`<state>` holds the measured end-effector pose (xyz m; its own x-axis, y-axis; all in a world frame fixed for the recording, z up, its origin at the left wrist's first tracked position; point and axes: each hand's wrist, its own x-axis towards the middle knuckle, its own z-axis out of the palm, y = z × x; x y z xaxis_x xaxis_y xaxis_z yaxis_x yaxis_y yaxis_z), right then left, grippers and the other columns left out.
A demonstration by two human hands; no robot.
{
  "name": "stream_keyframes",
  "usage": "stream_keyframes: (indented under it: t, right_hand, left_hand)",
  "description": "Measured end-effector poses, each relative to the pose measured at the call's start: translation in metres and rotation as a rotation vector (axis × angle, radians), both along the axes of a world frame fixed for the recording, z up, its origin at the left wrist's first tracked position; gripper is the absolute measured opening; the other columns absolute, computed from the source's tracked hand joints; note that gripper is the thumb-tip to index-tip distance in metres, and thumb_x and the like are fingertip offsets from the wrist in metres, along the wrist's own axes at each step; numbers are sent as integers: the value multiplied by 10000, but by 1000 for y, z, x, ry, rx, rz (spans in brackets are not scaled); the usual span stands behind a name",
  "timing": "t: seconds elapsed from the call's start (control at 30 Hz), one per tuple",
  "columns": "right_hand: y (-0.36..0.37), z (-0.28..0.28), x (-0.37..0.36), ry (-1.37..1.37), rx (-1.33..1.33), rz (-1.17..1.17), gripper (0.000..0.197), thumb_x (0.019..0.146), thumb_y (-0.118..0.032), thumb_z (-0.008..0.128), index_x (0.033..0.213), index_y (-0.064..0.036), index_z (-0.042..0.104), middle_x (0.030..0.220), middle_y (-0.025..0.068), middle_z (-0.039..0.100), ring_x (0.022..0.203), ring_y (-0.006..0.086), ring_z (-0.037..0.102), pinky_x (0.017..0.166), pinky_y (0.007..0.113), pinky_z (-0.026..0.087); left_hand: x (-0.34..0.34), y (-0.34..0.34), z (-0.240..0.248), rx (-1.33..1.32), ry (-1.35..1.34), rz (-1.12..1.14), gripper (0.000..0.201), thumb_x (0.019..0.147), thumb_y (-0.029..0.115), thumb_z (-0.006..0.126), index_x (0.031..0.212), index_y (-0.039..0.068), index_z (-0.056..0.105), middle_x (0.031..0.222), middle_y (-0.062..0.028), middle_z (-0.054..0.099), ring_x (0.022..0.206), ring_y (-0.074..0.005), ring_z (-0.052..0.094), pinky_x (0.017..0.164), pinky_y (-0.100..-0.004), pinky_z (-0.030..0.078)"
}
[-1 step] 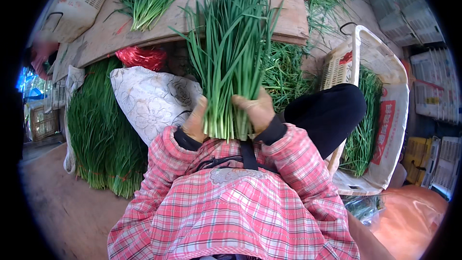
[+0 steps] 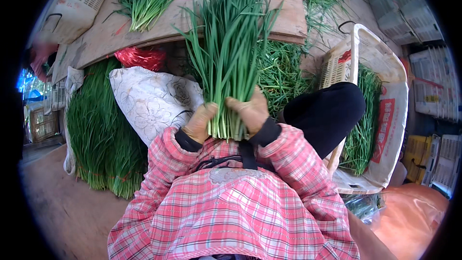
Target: The person bundles bunches of chives together by hand, securing them with a thin tie and plucking off yellowed or withered leaves before placing them on a wooden work surface.
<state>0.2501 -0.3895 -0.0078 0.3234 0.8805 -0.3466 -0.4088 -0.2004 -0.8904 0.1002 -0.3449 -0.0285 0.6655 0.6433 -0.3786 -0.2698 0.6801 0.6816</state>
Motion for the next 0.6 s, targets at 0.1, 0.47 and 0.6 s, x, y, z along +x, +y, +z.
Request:
stream_keyframes:
  t: [0.1,0.47,0.6]
  right_hand:
    - [2,20,-14,7,-30,-87,302,806,-46,639,1080,3,521,944,99,630,785,175,621,714,308,516]
    - [2,-4,-7,-376,116,53,466,963,-386,420,1197,11,487,947,134,633,876,207,606,776,319,456]
    - [-1,9,0,-595,82,189,526,958,-453,382,1159,16,511,956,167,624,858,246,615,745,342,468]
  left_hand:
    - [-6,2,-2,-14,63,-86,289,901,253,544,1092,36,554,945,-76,640,829,-183,637,785,-305,526]
    - [-7,-11,8,-473,-443,53,598,864,476,547,1273,49,460,1184,-132,579,1046,-292,584,928,-467,458]
    - [-20,-7,-19,-340,-419,-83,717,834,537,547,1307,15,414,1252,-189,518,1126,-357,527,954,-501,429]
